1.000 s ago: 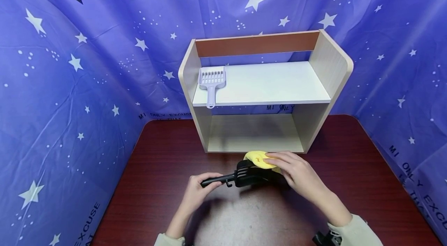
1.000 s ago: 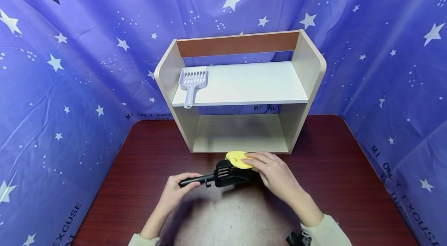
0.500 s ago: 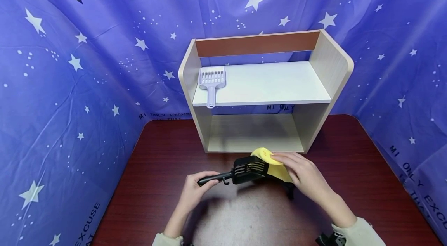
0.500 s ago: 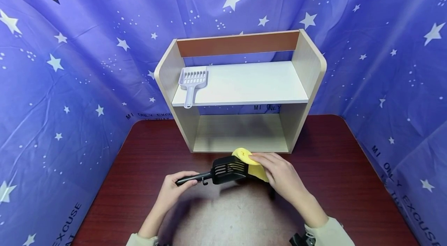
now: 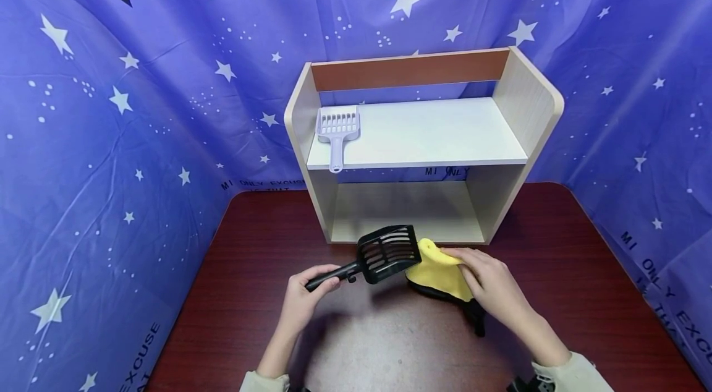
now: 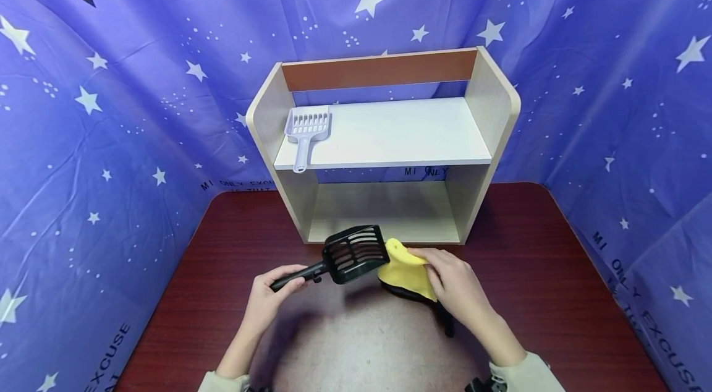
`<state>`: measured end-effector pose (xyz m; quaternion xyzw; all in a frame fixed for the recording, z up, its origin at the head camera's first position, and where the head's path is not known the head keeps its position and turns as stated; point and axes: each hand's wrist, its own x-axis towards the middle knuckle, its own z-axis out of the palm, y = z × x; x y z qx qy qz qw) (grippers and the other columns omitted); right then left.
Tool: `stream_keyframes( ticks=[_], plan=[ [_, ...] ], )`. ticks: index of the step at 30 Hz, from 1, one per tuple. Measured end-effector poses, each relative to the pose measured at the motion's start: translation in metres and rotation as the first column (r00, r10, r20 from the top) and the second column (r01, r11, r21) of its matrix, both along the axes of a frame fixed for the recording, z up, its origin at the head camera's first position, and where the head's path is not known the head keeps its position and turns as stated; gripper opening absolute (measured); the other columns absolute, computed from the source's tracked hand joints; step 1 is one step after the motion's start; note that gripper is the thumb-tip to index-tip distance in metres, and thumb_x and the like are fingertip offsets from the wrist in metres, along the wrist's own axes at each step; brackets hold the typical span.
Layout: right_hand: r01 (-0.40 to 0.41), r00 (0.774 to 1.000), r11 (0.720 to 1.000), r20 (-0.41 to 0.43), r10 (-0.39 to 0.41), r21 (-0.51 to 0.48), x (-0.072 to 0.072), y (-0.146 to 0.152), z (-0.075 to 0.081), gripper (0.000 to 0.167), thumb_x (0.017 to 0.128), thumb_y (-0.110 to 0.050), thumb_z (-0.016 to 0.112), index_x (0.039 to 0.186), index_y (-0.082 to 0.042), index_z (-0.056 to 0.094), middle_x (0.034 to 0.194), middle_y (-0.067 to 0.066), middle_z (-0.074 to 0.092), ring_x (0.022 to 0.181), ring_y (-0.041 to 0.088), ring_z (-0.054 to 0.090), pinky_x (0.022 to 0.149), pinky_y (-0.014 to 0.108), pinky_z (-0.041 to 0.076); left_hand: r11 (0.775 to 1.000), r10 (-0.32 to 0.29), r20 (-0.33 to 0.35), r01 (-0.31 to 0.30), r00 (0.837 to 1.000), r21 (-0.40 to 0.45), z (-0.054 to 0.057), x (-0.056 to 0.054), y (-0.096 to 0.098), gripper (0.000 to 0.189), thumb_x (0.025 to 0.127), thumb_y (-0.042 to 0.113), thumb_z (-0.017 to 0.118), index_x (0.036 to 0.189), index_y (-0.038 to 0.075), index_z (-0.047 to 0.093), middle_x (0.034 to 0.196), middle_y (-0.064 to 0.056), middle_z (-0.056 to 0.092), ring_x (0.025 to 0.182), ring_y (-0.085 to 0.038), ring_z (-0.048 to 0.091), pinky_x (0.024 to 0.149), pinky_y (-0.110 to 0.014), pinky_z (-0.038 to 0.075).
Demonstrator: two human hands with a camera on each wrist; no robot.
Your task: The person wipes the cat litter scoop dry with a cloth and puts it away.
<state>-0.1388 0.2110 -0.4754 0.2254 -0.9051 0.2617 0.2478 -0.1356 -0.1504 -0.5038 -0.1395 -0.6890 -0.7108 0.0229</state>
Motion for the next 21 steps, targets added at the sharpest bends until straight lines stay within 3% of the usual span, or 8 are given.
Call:
stream_keyframes(
  ticks=[5,7,10,14,17,19,21],
  plan=[
    [0.06,0.996,0.987,0.079,-0.048,-0.15,-0.002,-0.002,-0.003,0.038,0.085,0.005,0.07,0.116,-0.017,0.072,0.104,0.003,0.077,0.078,0.004,0.06,0.068,0.011,0.042,0.996,0.014,0.004,-0.015,1.0,0.085,0.002,-0.001,0.005,0.027,0.09,-0.002,0.067,0.112,-0.018,0.062,0.1,0.003,0.076,0.089,-0.01,0.074,0.081,-0.031,0.062],
    [0.055,0.994,0.976,0.105,-0.033,-0.209,-0.003,-0.005,-0.002,0.035,0.087,0.004,0.069,0.115,-0.015,0.073,0.103,0.005,0.077,0.076,0.0,0.056,0.066,0.01,0.041,0.993,0.032,0.011,-0.033,0.999,0.112,0.002,-0.001,0.01,0.028,0.091,-0.002,0.067,0.113,-0.019,0.061,0.099,0.002,0.076,0.088,-0.011,0.075,0.081,-0.032,0.062],
    [0.038,0.988,0.957,0.152,0.007,-0.288,-0.003,-0.01,0.0,0.031,0.09,0.001,0.068,0.117,-0.012,0.072,0.106,0.009,0.076,0.086,-0.004,0.059,0.07,0.006,0.043,0.985,0.033,0.033,-0.038,0.999,0.166,0.0,0.0,0.017,0.031,0.092,-0.003,0.065,0.115,-0.022,0.057,0.099,0.001,0.077,0.088,-0.013,0.075,0.081,-0.033,0.061],
    [0.016,0.985,0.93,0.168,0.049,-0.366,-0.003,-0.017,0.001,0.031,0.091,0.002,0.067,0.12,-0.007,0.07,0.11,0.013,0.075,0.094,-0.006,0.059,0.076,0.003,0.044,0.975,-0.015,0.09,-0.005,0.996,0.22,-0.003,0.002,0.026,0.036,0.094,-0.003,0.062,0.119,-0.026,0.05,0.1,0.004,0.077,0.089,-0.013,0.075,0.083,-0.031,0.06],
    [0.011,0.986,0.914,0.159,0.059,-0.406,-0.004,-0.021,0.002,0.034,0.089,0.005,0.067,0.121,-0.005,0.069,0.111,0.014,0.074,0.091,-0.005,0.059,0.074,0.004,0.045,0.969,-0.069,0.118,0.038,0.991,0.244,-0.006,0.005,0.031,0.038,0.094,-0.004,0.061,0.121,-0.026,0.046,0.1,0.006,0.076,0.09,-0.012,0.075,0.083,-0.029,0.06],
    [0.01,0.985,0.9,0.158,0.065,-0.435,-0.005,-0.022,0.002,0.035,0.089,0.006,0.066,0.123,-0.005,0.068,0.112,0.016,0.073,0.085,-0.005,0.059,0.069,0.006,0.047,0.968,-0.1,0.122,0.069,0.987,0.241,-0.008,0.006,0.034,0.038,0.093,-0.005,0.062,0.122,-0.025,0.046,0.1,0.003,0.076,0.09,-0.013,0.075,0.082,-0.028,0.061],
    [0.008,0.984,0.885,0.162,0.076,-0.465,-0.007,-0.024,0.001,0.036,0.09,0.007,0.065,0.124,-0.004,0.067,0.112,0.018,0.072,0.08,-0.004,0.059,0.064,0.008,0.048,0.969,-0.124,0.122,0.094,0.985,0.227,-0.01,0.008,0.036,0.039,0.092,-0.006,0.063,0.123,-0.024,0.047,0.103,-0.009,0.076,0.09,-0.014,0.075,0.08,-0.027,0.061]
  ],
)
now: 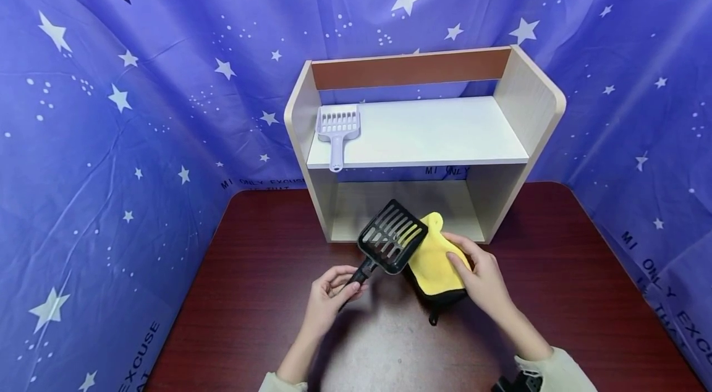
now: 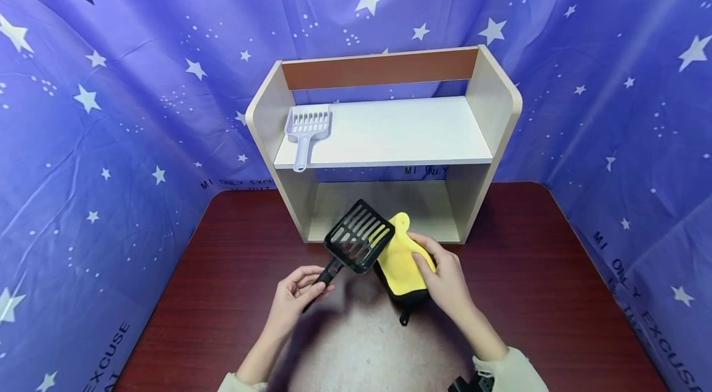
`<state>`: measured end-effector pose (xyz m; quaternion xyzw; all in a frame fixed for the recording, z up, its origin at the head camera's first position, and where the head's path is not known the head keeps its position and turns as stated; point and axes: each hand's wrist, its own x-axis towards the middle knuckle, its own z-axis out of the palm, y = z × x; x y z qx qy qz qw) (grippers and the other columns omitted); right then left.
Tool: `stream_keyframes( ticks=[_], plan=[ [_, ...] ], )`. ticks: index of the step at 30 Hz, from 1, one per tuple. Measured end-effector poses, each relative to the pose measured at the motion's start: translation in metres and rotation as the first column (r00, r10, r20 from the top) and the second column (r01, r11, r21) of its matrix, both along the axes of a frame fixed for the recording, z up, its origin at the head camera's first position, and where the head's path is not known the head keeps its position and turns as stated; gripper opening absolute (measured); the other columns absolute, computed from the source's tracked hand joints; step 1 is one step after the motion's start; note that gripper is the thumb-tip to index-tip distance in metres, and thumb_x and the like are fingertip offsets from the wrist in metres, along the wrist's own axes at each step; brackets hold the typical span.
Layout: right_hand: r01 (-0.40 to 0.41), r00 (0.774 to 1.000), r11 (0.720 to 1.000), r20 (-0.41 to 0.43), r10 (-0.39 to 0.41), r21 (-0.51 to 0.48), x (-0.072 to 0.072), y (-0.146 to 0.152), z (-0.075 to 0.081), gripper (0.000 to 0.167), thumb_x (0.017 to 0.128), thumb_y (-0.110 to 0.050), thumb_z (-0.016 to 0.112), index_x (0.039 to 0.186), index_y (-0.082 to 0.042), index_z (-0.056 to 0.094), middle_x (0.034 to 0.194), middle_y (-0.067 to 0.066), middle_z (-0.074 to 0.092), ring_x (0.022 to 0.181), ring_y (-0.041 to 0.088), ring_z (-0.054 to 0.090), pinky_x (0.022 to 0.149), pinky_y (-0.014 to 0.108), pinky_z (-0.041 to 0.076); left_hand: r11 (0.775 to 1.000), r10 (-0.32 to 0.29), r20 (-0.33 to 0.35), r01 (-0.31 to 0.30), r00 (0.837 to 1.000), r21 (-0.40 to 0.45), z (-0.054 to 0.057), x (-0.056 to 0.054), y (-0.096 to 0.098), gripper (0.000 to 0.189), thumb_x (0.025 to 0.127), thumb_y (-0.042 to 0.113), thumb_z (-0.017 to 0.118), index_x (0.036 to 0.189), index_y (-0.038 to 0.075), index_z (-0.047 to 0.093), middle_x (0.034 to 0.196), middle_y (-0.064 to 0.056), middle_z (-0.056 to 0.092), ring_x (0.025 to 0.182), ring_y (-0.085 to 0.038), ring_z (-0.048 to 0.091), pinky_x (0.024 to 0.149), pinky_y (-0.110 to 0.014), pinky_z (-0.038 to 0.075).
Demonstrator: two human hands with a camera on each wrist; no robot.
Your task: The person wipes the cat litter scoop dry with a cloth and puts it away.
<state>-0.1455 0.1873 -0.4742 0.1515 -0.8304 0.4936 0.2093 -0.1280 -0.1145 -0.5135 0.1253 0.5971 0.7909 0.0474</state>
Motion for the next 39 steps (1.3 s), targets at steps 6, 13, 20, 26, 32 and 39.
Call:
stream_keyframes(
  ticks=[6,13,20,26,32,39],
  plan=[
    [-0.034,0.999,0.994,0.03,0.037,-0.1,-0.001,-0.005,0.002,0.037,0.093,0.007,0.062,0.129,-0.001,0.063,0.119,0.023,0.069,0.084,-0.007,0.062,0.065,0.009,0.052,0.996,-0.053,-0.016,0.052,0.998,-0.074,-0.007,0.005,0.009,0.044,0.091,-0.005,0.064,0.131,-0.018,0.05,0.113,-0.046,0.059,0.088,-0.013,0.075,0.078,-0.032,0.062],
    [-0.086,0.995,0.983,0.04,0.094,-0.161,0.0,-0.01,0.004,0.04,0.092,0.008,0.062,0.132,0.003,0.06,0.121,0.029,0.065,0.097,-0.009,0.063,0.075,0.008,0.054,0.989,-0.069,0.014,0.07,0.998,-0.128,-0.01,0.01,0.021,0.052,0.091,-0.002,0.066,0.139,-0.011,0.049,0.115,-0.047,0.057,0.086,-0.007,0.074,0.074,-0.026,0.062],
    [-0.113,0.988,0.98,0.087,0.128,-0.163,0.003,-0.012,0.003,0.04,0.092,0.004,0.065,0.132,0.001,0.061,0.123,0.026,0.066,0.094,-0.006,0.064,0.072,0.011,0.056,0.989,-0.023,0.084,0.035,0.996,-0.145,-0.007,0.013,0.029,0.054,0.09,0.0,0.068,0.14,-0.006,0.051,0.117,-0.044,0.059,0.084,-0.004,0.073,0.076,-0.024,0.061],
    [-0.115,0.989,0.988,0.081,0.124,-0.104,0.006,-0.015,-0.003,0.038,0.091,0.003,0.067,0.128,-0.003,0.066,0.117,0.021,0.07,0.093,-0.007,0.063,0.069,0.012,0.056,0.987,0.045,0.084,-0.031,0.995,-0.155,-0.002,0.012,0.036,0.054,0.088,-0.002,0.07,0.139,-0.005,0.052,0.114,-0.041,0.062,0.083,-0.004,0.073,0.075,-0.023,0.061],
    [-0.1,0.994,0.995,0.035,0.101,-0.017,0.007,-0.018,-0.011,0.037,0.088,0.001,0.071,0.124,-0.008,0.07,0.117,0.013,0.073,0.106,-0.011,0.06,0.087,0.004,0.048,0.982,0.107,0.069,-0.095,0.992,-0.161,0.001,0.01,0.041,0.053,0.088,-0.002,0.07,0.138,-0.002,0.055,0.111,-0.037,0.066,0.081,-0.003,0.072,0.072,-0.021,0.06],
    [-0.123,0.992,0.992,0.026,0.123,-0.009,0.01,-0.022,-0.019,0.032,0.087,0.001,0.072,0.117,-0.009,0.074,0.111,0.012,0.075,0.102,-0.01,0.062,0.084,0.005,0.048,0.979,0.149,0.047,-0.141,0.988,-0.149,0.003,0.009,0.047,0.053,0.087,-0.002,0.071,0.138,-0.002,0.056,0.109,-0.037,0.067,0.08,-0.004,0.073,0.07,-0.021,0.061]
  ],
)
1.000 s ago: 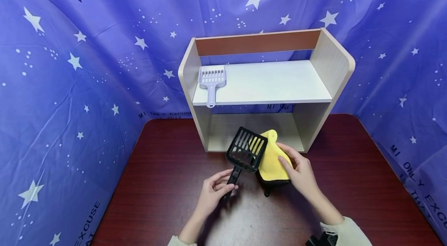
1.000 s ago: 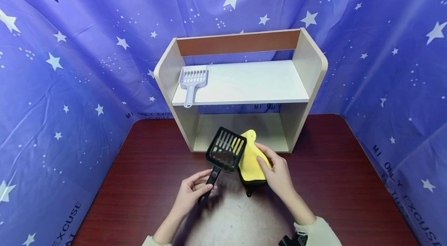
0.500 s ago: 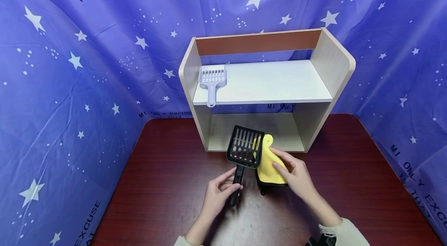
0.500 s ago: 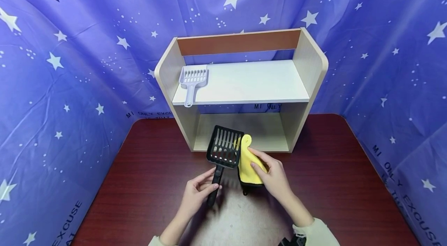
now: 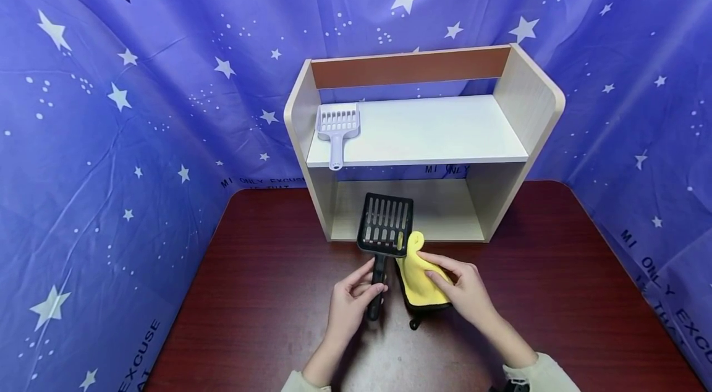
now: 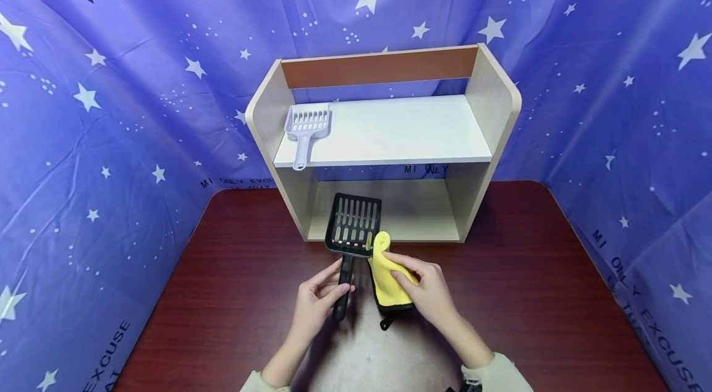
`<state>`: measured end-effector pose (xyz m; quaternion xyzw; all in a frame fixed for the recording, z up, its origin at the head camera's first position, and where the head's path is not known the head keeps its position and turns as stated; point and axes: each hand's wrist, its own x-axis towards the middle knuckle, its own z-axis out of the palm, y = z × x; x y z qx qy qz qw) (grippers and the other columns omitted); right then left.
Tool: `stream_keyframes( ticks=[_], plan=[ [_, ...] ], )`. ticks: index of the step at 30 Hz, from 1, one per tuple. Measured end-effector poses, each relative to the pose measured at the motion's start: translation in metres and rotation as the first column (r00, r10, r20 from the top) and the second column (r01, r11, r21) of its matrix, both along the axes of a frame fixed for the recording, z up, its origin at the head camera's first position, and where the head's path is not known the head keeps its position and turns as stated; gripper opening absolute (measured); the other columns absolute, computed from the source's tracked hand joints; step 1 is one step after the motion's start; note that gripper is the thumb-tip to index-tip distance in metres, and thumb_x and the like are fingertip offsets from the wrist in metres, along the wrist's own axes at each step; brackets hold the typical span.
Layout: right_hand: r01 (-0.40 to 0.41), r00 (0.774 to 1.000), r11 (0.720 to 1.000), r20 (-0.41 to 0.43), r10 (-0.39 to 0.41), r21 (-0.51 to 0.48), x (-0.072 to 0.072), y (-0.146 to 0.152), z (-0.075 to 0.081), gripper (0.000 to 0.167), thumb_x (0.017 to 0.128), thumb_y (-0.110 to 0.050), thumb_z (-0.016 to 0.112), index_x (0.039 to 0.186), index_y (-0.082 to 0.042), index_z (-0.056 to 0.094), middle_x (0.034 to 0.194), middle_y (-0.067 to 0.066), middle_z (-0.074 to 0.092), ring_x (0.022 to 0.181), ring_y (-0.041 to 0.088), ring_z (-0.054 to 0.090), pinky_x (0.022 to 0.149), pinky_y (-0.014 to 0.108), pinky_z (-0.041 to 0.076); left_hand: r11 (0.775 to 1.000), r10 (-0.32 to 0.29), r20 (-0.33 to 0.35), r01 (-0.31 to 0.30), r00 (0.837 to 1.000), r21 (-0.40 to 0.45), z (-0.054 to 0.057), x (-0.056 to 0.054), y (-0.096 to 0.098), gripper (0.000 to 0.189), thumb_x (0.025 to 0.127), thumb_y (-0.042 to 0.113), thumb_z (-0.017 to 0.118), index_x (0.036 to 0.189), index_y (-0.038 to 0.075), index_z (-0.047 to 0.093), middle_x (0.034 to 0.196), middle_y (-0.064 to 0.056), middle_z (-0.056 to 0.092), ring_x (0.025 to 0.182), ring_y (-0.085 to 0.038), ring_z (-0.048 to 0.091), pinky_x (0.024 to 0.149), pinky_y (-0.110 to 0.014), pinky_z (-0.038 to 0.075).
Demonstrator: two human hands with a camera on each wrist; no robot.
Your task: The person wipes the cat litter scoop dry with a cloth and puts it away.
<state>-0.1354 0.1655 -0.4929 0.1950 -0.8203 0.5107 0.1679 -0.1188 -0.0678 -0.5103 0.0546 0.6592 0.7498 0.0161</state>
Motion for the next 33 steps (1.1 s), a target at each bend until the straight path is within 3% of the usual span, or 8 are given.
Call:
stream_keyframes(
  ticks=[11,27,33],
  plan=[
    [-0.036,0.999,0.999,-0.016,0.036,0.009,0.005,-0.011,-0.003,0.028,0.085,0.002,0.073,0.112,-0.007,0.075,0.108,0.012,0.076,0.104,-0.007,0.063,0.086,0.005,0.049,0.999,0.041,0.027,-0.041,0.999,0.015,0.004,0.004,0.011,0.053,0.088,-0.002,0.071,0.138,-0.004,0.054,0.111,-0.037,0.067,0.081,-0.002,0.072,0.073,-0.02,0.06],
    [-0.039,0.993,0.996,-0.109,0.048,0.084,0.009,-0.022,-0.005,0.029,0.082,0.003,0.075,0.109,-0.008,0.076,0.105,0.009,0.078,0.1,0.009,0.071,0.089,0.003,0.047,0.992,0.081,-0.018,-0.082,0.997,-0.096,0.002,0.01,0.016,0.053,0.085,0.007,0.076,0.135,-0.001,0.059,0.107,-0.029,0.072,0.082,-0.005,0.072,0.077,-0.015,0.057],
    [-0.041,0.993,0.998,-0.108,0.047,0.056,0.01,-0.017,-0.002,0.029,0.083,0.005,0.074,0.109,-0.009,0.077,0.104,0.009,0.078,0.101,0.002,0.069,0.088,0.004,0.048,0.992,0.088,-0.027,-0.09,0.996,-0.088,0.0,0.005,0.01,0.053,0.084,0.006,0.077,0.134,0.0,0.06,0.106,-0.028,0.072,0.08,-0.001,0.071,0.073,-0.014,0.056]
  ],
)
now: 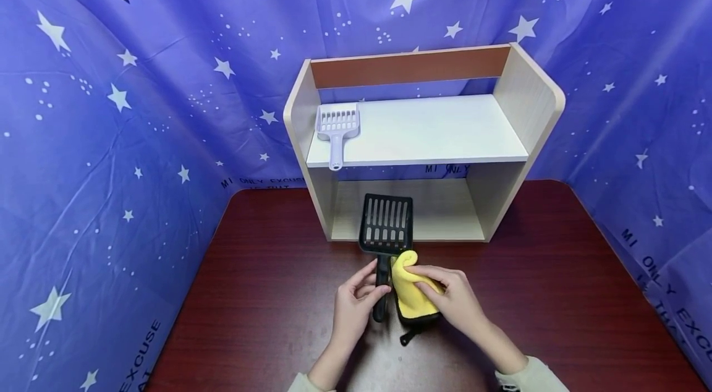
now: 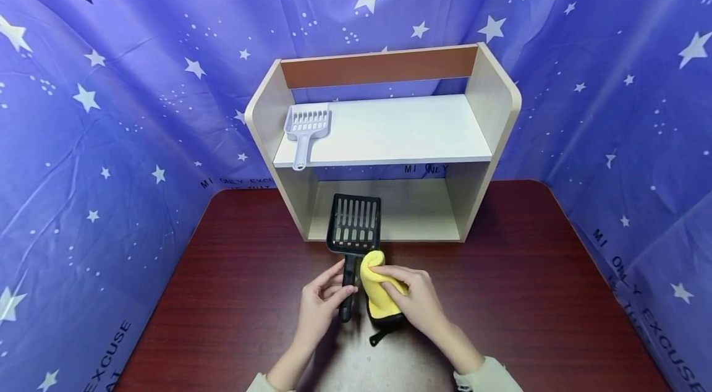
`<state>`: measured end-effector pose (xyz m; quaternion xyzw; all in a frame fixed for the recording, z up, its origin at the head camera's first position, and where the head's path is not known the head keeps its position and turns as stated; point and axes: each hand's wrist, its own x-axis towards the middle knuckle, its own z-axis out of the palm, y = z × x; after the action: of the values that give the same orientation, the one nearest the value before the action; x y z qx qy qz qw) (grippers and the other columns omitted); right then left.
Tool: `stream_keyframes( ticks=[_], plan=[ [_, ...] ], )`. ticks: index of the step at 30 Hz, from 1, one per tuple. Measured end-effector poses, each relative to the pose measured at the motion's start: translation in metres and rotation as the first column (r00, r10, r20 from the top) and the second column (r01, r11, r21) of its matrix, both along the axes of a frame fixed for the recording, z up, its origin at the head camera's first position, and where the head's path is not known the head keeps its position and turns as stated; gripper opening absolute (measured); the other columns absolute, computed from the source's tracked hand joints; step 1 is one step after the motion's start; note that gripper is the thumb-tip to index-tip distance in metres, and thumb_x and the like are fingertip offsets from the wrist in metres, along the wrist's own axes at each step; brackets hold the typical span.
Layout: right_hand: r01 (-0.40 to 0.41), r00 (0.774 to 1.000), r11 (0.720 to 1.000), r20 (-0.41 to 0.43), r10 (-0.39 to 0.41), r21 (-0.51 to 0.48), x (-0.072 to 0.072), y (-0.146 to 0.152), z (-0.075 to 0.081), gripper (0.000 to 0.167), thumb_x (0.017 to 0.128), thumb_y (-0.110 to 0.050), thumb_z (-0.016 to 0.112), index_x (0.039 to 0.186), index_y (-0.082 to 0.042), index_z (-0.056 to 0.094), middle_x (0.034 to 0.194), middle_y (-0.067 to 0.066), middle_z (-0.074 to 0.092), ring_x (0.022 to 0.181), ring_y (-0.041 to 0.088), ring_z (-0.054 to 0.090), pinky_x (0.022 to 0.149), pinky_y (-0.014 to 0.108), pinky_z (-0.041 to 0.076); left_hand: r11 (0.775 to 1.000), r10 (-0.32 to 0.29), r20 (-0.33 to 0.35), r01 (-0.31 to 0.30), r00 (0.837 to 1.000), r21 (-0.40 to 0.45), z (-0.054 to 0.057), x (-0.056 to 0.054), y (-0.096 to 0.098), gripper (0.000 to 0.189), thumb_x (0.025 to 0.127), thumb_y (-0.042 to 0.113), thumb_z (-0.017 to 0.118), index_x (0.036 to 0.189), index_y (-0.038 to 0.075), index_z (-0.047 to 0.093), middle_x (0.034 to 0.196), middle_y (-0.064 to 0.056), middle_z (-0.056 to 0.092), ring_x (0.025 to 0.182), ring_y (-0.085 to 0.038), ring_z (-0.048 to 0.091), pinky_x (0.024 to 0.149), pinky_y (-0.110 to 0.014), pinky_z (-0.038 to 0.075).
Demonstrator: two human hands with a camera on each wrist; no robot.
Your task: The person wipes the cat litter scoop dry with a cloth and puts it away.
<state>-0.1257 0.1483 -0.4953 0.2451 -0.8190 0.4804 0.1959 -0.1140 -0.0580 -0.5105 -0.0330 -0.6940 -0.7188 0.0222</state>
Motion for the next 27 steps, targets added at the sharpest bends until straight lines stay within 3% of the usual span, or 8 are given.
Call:
stream_keyframes(
  ticks=[8,15,19,24,27],
  plan=[
    [0.135,0.991,0.986,0.018,-0.134,-0.102,-0.005,0.011,0.005,0.031,0.081,0.01,0.072,0.105,-0.008,0.077,0.097,0.012,0.078,0.085,-0.008,0.063,0.067,0.006,0.049,1.0,-0.007,-0.012,0.007,1.0,0.015,0.001,-0.002,-0.008,0.053,0.085,0.003,0.075,0.135,-0.001,0.059,0.104,-0.03,0.072,0.079,-0.001,0.071,0.072,-0.016,0.057],
    [0.211,0.977,0.968,0.004,-0.212,-0.136,-0.02,0.017,0.016,0.028,0.082,0.009,0.073,0.107,-0.004,0.077,0.099,0.016,0.077,0.095,-0.014,0.062,0.075,0.003,0.048,0.998,-0.067,-0.002,0.067,0.998,0.009,0.001,0.001,-0.011,0.054,0.083,0.002,0.076,0.134,-0.001,0.059,0.104,-0.03,0.071,0.08,-0.003,0.071,0.075,-0.016,0.057],
    [0.232,0.972,0.96,-0.007,-0.237,-0.159,-0.027,0.02,0.024,0.028,0.082,0.01,0.073,0.108,-0.001,0.076,0.101,0.019,0.076,0.093,-0.016,0.061,0.071,0.003,0.049,0.994,-0.108,0.02,0.109,0.994,-0.004,0.002,0.003,-0.012,0.054,0.083,0.003,0.077,0.134,0.0,0.06,0.105,-0.03,0.071,0.08,-0.004,0.072,0.073,-0.016,0.057],
    [0.251,0.968,0.94,0.039,-0.249,-0.23,-0.033,0.025,0.031,0.028,0.083,0.01,0.072,0.109,0.0,0.075,0.104,0.002,0.076,0.094,-0.014,0.063,0.073,0.004,0.05,0.985,-0.17,0.031,0.171,0.985,-0.019,0.002,0.003,-0.015,0.053,0.084,0.004,0.076,0.135,0.0,0.06,0.106,-0.03,0.071,0.081,-0.004,0.072,0.073,-0.016,0.057],
    [0.228,0.974,0.944,0.06,-0.22,-0.238,-0.034,0.027,0.031,0.029,0.084,0.01,0.071,0.112,0.001,0.074,0.108,-0.007,0.074,0.095,-0.013,0.063,0.073,0.005,0.051,0.982,-0.188,0.035,0.189,0.982,-0.026,0.002,0.003,-0.016,0.053,0.085,0.005,0.076,0.135,0.001,0.06,0.107,-0.03,0.071,0.082,-0.004,0.072,0.071,-0.016,0.057]
  ],
)
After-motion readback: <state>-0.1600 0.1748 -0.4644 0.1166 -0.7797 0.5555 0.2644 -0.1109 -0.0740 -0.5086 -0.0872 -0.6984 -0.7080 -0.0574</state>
